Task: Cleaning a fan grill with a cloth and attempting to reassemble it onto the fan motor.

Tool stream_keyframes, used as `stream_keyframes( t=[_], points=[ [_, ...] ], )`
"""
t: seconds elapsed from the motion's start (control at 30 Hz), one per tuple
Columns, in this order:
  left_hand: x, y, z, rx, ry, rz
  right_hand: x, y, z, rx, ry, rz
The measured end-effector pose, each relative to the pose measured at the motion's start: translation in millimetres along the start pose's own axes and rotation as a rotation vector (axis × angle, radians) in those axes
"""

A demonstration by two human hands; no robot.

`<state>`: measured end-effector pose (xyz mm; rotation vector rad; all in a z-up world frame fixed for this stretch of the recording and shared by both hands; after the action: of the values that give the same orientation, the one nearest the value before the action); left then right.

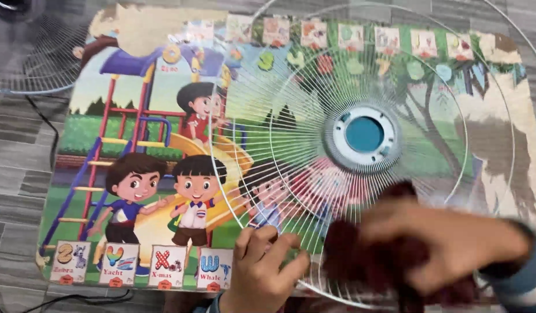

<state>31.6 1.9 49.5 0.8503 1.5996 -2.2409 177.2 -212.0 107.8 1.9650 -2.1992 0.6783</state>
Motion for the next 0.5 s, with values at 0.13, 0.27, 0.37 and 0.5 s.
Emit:
stream_keyframes(
  t=[0.13,0.27,0.37,0.5],
  points=[
    [4,2,3,-0.020,0.021,-0.028,7,-57,2,0.636,0.227,0.583],
    [13,11,2,0.050,-0.060,-0.076,-27,-51,30,0.837,0.375,0.609],
    [17,9,7,-0.027,-0.045,-0.084,-25,-16,33,0.968,0.300,0.610],
    [11,6,5,0.005,-0.069,-0.088,-2,28,26,0.717,0.513,0.327]
  ],
)
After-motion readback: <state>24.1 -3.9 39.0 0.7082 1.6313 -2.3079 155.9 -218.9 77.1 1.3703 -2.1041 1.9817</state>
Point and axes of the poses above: each hand's wrist, its own x-axis away from the middle knuckle, its own y-axis out of the palm, z = x × y, the point moved 3 cm from there along -x, towards the middle knuckle, and after that the axes turned 13 degrees about -x, right-handed, at the moved point
